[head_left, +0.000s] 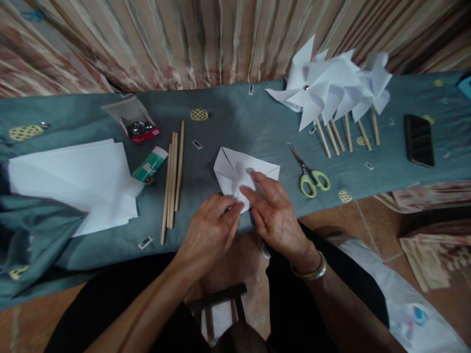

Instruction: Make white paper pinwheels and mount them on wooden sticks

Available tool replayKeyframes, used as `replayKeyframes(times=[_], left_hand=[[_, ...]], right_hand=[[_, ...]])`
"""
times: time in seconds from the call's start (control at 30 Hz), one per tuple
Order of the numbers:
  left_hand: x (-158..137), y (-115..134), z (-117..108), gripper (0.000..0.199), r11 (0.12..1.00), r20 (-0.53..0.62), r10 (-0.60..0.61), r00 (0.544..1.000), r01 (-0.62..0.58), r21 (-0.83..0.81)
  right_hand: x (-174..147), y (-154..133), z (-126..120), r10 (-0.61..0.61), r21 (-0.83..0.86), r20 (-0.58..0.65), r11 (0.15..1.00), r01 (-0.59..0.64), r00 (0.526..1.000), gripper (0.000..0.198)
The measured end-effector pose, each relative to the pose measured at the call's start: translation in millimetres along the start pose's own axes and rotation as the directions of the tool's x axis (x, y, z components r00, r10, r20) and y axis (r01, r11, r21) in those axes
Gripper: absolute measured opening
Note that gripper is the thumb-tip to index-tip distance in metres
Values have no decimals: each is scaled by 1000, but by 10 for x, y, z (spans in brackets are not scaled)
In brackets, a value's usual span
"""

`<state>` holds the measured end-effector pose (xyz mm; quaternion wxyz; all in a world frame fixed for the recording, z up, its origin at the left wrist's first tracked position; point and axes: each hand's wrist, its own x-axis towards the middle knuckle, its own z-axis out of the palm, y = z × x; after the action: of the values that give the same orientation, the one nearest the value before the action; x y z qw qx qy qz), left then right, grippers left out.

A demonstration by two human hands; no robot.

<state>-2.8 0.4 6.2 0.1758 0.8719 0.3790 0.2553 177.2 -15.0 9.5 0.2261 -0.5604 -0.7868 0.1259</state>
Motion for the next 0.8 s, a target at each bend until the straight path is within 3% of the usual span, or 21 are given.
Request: replayKeyframes(times=[0.33, 0.47, 0.8], left_hand=[[6, 17, -9, 22, 1000, 10, -19, 1000, 19, 5], [5, 14, -8, 23, 1000, 3, -19, 1000, 19, -6], [20, 2, -1, 22, 999, -6, -32, 999, 32, 7]], right_hand=[[-49, -31, 78, -36, -104, 5, 994, 36, 999, 40], [-87, -51, 139, -28, -141, -50, 990, 21, 998, 37], [-63, -44, 151, -24, -117, -56, 993, 17, 998, 38]])
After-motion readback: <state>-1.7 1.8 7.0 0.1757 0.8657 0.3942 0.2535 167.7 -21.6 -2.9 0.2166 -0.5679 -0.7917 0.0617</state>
